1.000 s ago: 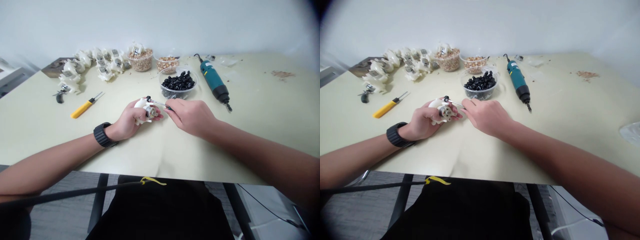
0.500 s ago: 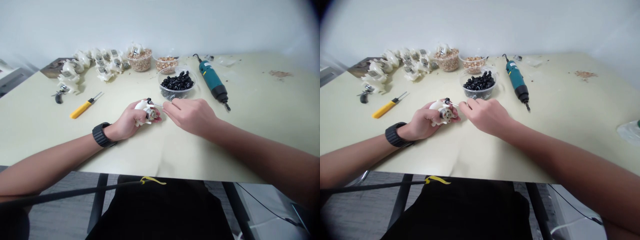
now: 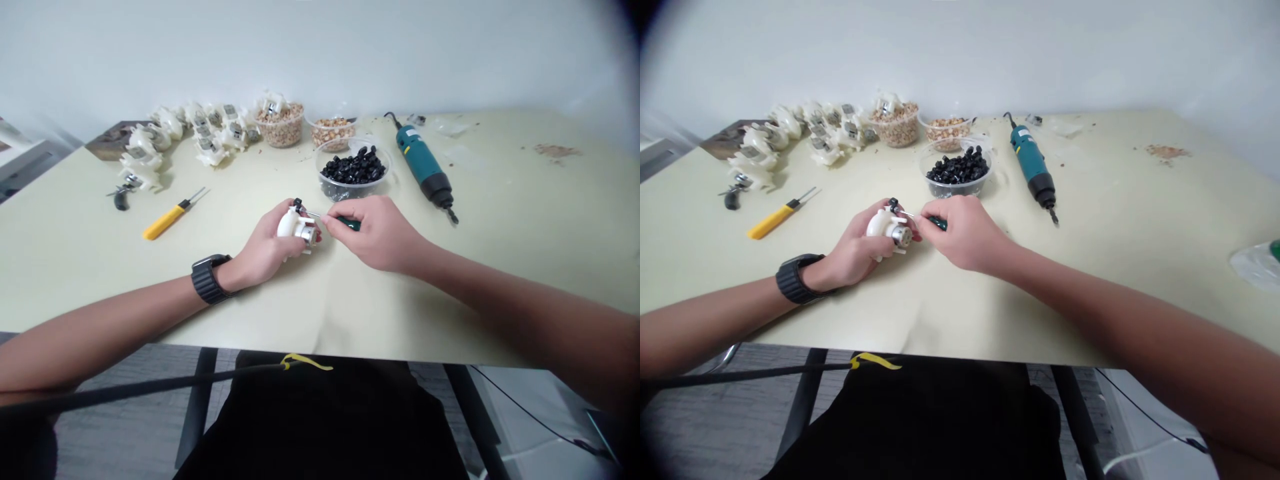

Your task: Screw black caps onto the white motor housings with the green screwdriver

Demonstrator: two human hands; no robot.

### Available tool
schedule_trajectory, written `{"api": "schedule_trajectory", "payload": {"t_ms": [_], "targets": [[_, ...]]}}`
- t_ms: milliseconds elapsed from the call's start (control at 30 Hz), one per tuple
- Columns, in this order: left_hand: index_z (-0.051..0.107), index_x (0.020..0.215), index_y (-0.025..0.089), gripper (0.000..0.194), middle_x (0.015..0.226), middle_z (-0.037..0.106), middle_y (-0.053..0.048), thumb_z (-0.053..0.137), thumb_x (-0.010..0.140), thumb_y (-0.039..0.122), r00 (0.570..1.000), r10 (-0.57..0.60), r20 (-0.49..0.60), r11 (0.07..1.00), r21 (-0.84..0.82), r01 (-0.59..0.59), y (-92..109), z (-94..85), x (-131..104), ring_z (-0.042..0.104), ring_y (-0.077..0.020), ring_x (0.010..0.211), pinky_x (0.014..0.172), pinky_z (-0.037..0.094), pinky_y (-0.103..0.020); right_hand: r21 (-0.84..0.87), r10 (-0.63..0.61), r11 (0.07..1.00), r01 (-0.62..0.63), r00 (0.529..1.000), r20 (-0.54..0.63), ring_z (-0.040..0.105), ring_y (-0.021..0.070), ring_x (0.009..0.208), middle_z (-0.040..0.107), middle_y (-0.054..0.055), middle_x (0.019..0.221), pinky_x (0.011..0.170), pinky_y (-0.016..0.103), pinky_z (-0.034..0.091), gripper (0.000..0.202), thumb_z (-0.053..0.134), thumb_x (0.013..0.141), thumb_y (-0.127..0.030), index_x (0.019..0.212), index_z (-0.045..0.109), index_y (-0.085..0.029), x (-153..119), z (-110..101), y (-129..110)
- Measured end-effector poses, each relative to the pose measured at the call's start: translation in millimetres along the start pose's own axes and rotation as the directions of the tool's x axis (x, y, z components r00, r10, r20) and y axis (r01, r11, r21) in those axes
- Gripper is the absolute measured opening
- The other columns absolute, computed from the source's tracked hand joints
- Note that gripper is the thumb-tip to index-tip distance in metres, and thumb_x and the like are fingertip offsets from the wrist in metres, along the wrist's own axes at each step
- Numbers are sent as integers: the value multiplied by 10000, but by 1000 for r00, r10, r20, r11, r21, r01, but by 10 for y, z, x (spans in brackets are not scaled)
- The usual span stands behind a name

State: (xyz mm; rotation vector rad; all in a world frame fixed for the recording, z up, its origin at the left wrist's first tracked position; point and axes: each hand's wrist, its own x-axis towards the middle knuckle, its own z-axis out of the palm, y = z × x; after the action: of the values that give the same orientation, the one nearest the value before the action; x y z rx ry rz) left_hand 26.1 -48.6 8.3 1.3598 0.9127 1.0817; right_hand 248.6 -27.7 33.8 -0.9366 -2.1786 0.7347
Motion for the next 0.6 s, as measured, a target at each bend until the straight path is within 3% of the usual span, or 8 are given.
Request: {"api": "schedule_trajectory", "payload": {"t_ms": [133,267,367,433,533,600], "targets": [[621,953,188,386,908,753,-41,724,595,86,1000,-11,-2,1000,15,11,30,26,10,656,-207,832,689,460,-317,204,110,970,-134,986,123,447,126,626,562,-27,650,627,313,345,340,665,1026,-386,745,700,-198,48,-51,-14],[651,956,183,400,897,730,-12,753,581,84,1000,0,3,1000,3,0,16,-17,42,619,-164,785,639,433,-276,152,47,987,-56,997,59,591,160,803,730,19,855,766,313,421,294,702,1021,-448,888,758,-192,38,-47,52],[665,961,178,396,875,686,4,763,589,83,1000,-29,9,997,75,28,38,-52,52,560,-137,739,590,380,-256,-64,-47,997,50,997,54,574,152,754,727,22,841,730,307,381,307,596,1090,-416,979,757,-179,-2,-43,98],[656,969,175,405,897,674,1,772,593,80,998,-55,17,991,123,52,74,-58,48,551,-133,750,599,382,-254,-278,-112,952,127,991,70,568,158,749,733,45,872,694,310,336,331,512,1127,-371,1030,752,-164,-34,-38,97],[616,987,176,423,950,666,-7,773,605,83,998,-43,42,983,180,35,124,-41,32,564,-136,794,651,421,-255,-613,-140,774,158,987,77,503,173,687,713,86,861,614,335,218,432,407,1157,-387,1032,743,-146,-73,-13,33],[576,1004,185,442,970,657,-5,758,614,85,998,-12,64,980,201,-1,135,-22,18,574,-136,816,682,442,-255,-719,-126,679,149,988,85,418,169,628,666,83,785,591,348,159,486,356,1165,-398,984,733,-148,-85,11,-28]]}}
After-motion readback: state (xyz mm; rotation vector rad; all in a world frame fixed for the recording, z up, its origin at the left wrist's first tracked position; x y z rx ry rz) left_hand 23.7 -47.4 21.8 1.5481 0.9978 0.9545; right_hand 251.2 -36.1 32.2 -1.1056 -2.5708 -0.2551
